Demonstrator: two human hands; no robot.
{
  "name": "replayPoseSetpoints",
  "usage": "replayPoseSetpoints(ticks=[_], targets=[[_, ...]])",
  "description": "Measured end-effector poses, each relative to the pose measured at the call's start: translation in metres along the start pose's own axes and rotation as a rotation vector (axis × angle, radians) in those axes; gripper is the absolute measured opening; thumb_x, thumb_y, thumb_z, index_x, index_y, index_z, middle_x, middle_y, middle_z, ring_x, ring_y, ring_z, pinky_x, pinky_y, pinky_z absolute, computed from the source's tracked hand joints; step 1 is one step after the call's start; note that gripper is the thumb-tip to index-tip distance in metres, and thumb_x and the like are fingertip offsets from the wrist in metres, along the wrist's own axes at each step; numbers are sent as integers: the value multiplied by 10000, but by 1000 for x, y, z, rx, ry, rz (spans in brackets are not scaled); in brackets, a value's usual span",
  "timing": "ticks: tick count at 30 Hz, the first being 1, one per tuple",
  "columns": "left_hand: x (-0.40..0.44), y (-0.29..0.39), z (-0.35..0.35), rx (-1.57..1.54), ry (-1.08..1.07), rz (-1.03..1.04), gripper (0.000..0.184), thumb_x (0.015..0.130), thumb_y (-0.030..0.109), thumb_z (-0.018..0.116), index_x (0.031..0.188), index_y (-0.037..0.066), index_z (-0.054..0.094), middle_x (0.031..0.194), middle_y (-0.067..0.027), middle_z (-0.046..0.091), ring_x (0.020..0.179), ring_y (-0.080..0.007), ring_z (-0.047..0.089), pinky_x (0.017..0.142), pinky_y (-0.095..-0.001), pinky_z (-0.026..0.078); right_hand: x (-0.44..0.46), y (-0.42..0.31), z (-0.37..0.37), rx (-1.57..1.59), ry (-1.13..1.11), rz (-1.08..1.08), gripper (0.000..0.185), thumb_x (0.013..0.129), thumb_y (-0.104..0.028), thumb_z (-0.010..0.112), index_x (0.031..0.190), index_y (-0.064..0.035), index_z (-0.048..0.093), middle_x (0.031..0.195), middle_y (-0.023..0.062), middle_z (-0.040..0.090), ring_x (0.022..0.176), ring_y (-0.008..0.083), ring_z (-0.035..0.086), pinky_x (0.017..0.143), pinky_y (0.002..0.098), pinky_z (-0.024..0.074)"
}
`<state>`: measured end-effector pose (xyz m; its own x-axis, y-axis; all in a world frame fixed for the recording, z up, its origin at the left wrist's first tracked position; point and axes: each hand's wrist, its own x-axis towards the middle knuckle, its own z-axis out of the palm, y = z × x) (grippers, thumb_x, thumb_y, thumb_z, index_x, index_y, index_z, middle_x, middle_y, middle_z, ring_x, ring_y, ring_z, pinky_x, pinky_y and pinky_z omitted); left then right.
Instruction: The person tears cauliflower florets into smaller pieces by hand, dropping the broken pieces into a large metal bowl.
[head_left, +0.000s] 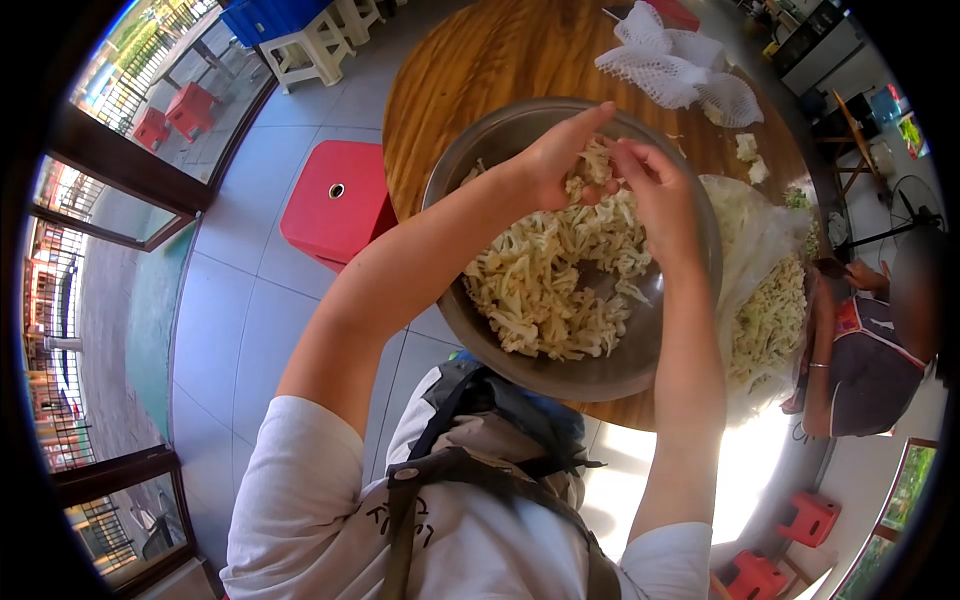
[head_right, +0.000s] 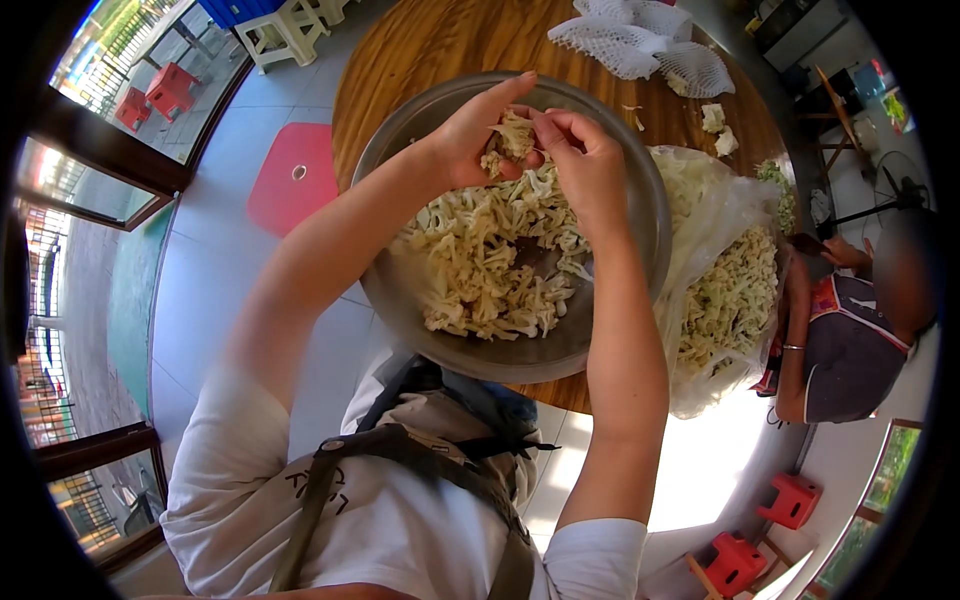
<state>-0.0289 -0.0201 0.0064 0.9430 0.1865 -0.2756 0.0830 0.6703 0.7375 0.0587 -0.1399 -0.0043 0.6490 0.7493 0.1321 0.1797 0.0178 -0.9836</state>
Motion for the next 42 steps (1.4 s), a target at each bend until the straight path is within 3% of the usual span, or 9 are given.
replayPoseSetpoints(ticks=[8, 11, 14, 17, 21, 24, 31, 37, 42], targets=[[4, 2, -6, -153, 124, -24, 477, 888, 463, 417, 877, 6, 553, 725, -69, 543, 621, -152, 532, 393, -209, 353, 3, -3, -5, -12, 310, 124, 279, 845, -275, 617, 912, -5, 608, 788, 9, 595, 712, 74, 509, 666, 224, 422], [7, 0, -10, -171, 141, -11, 470, 888, 461, 416, 878, 10, 546, 727, -70, 541, 635, -158, 529, 420, -219, 367, 2, -2, -3, -116, 324, 2, 294, 823, -281, 641, 952, -18, 612, 804, 5, 586, 744, 85, 515, 667, 216, 417], [6, 0, -6, -130, 202, -17, 449, 891, 450, 421, 866, 18, 536, 729, -63, 539, 626, -158, 519, 435, -230, 363, -2, -12, 0, -239, 204, -30, 286, 801, -234, 661, 1012, -47, 614, 869, 12, 577, 801, 107, 542, 679, 217, 426], [2, -1, 1, -82, 306, 22, 390, 902, 413, 426, 862, 37, 522, 730, -52, 533, 622, -154, 509, 446, -243, 356, -10, -18, 8, -354, -47, -340, 301, 785, -195, 671, 1057, -79, 613, 945, 23, 571, 828, 122, 562, 683, 239, 446], [6, -4, -3, 76, 120, 35, 326, 911, 379, 434, 862, 66, 511, 724, -34, 527, 615, -135, 502, 445, -247, 343, -6, -4, 9, -343, -80, -301, 248, 812, -155, 633, 1039, -57, 619, 944, 27, 587, 806, 120, 572, 698, 238, 450], [4, -5, -3, 133, 70, -8, 305, 906, 370, 450, 869, 73, 513, 720, -26, 526, 594, -116, 500, 407, -228, 328, -7, -17, 6, -163, 69, -8, 212, 837, -161, 605, 1004, -32, 626, 863, 19, 611, 789, 95, 567, 684, 217, 436], [7, -2, -5, 121, 116, 18, 203, 870, 253, 507, 859, 52, 536, 731, -27, 517, 591, -105, 492, 372, -199, 299, 2, -1, -2, 21, 206, 1, 226, 843, -192, 603, 985, -17, 617, 812, 0, 595, 714, 69, 522, 652, 208, 419], [9, -1, -13, -108, 154, 94, 142, 848, 184, 532, 837, 43, 536, 734, -36, 515, 592, -106, 478, 401, -189, 300, 4, 5, -3, -267, 320, -199, 276, 829, -238, 626, 979, -7, 601, 790, 12, 590, 717, 73, 525, 645, 213, 419], [11, 0, -18, -233, 187, 180, 104, 833, 136, 543, 848, 37, 516, 728, -44, 514, 626, -110, 487, 503, -220, 372, -5, -15, 2, -220, 27, 45, 353, 818, -343, 636, 968, -26, 602, 772, 13, 597, 646, 71, 534, 571, 214, 440]])
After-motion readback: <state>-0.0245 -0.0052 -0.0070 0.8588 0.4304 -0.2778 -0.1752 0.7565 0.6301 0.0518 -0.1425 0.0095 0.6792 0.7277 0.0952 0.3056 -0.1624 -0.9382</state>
